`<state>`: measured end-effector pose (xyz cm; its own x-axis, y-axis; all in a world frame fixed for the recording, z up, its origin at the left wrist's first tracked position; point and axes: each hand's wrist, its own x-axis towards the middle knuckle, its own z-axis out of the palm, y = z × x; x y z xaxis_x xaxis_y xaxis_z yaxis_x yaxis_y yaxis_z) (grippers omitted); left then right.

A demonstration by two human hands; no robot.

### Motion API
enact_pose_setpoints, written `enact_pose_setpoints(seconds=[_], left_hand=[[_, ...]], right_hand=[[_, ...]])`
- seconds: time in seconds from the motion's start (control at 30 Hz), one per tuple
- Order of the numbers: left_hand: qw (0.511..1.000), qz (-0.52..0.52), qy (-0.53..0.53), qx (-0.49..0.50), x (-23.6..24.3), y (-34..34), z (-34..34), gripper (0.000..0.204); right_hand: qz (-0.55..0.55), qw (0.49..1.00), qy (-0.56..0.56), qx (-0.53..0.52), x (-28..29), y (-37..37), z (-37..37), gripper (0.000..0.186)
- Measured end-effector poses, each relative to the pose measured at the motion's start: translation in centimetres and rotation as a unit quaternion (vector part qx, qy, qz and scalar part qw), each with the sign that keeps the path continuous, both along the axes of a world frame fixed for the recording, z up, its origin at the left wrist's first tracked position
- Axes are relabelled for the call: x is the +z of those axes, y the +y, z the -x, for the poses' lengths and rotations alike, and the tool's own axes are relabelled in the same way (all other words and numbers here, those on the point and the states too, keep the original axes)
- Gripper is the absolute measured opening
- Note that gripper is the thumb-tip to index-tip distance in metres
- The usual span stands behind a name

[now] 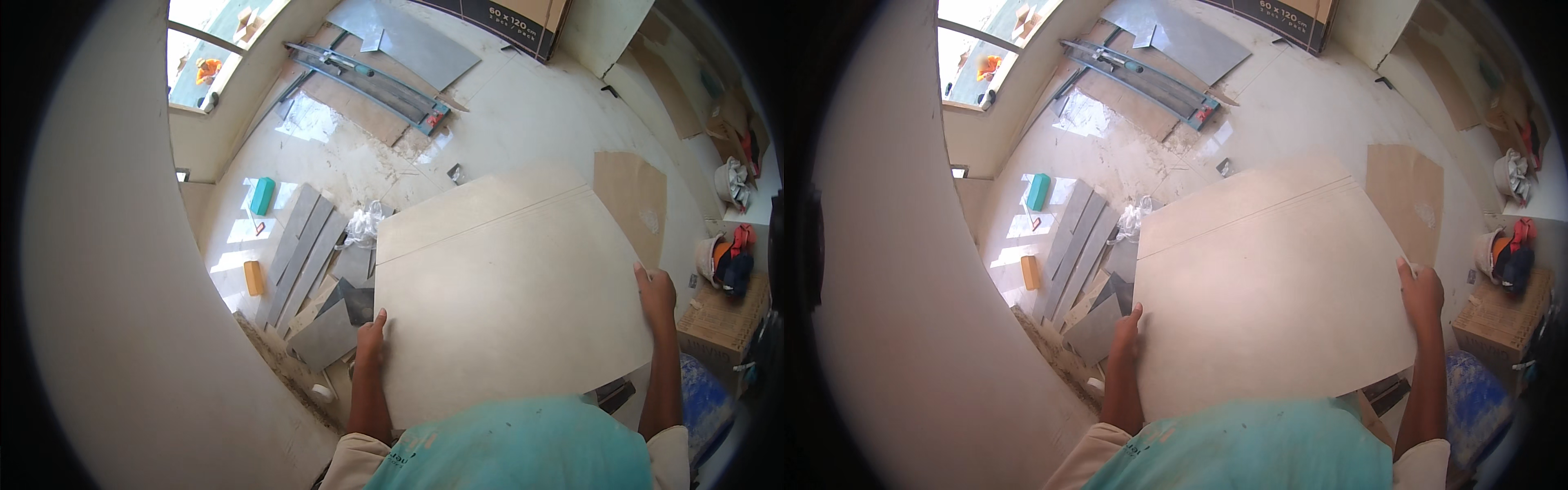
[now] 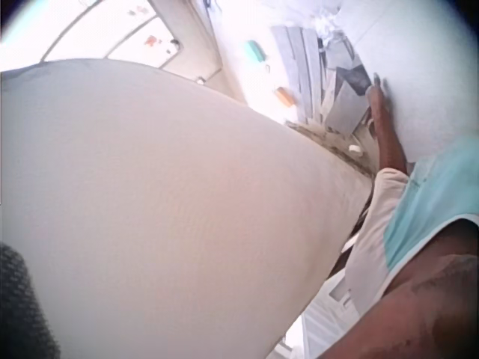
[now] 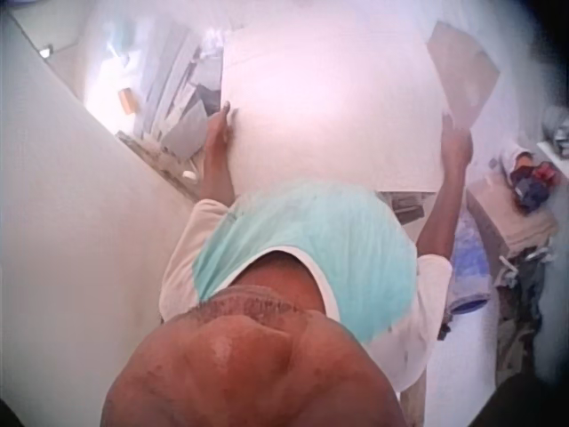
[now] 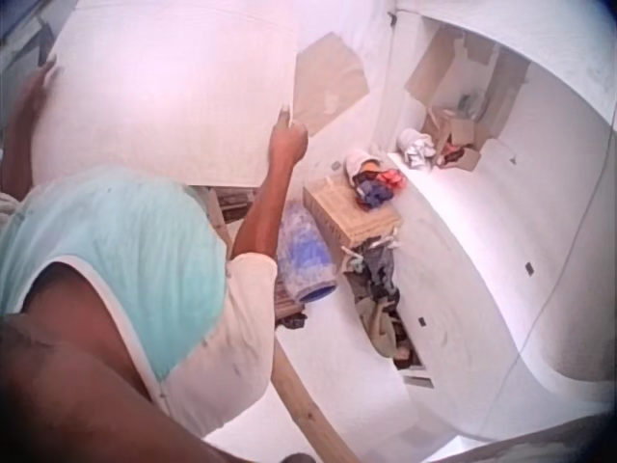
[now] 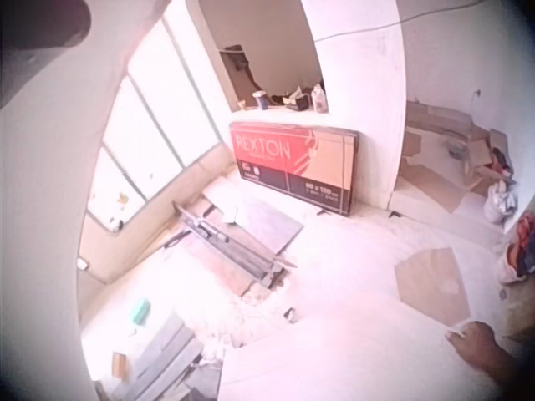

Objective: The person positions a large tile onto a manual tile cutter, aligns it with the cutting guide, and uses the cutting lever to score and break the tile.

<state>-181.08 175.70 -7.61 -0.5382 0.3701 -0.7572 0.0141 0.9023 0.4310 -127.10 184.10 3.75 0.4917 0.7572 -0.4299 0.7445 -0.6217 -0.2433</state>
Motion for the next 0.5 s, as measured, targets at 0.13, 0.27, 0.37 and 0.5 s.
enact_pose_setpoints(seconds=[0.13, 0.27, 0.37, 0.5], left_hand=[[0.999, -0.01, 0.015, 0.05, 0.2, 7.1, 2.1, 0.05], [0.994, -0.011, -0.008, 0.104, -3.1, 14.0, 7.9, 0.052], [0.99, 0.016, -0.036, 0.134, -2.8, 18.3, 11.1, 0.051], [0.992, 0.015, 0.015, 0.122, -1.6, 24.7, 17.9, 0.051]], right_hand=[[0.02, 0.999, -0.035, 0.033, -1.6, 11.8, 4.9, 0.055], [-0.023, 0.995, -0.049, 0.08, -4.6, 22.5, 10.5, 0.054], [0.006, 0.995, -0.042, 0.094, -4.3, 29.0, 15.3, 0.053], [0.018, 0.995, -0.008, 0.095, -5.7, 36.2, 21.9, 0.052]])
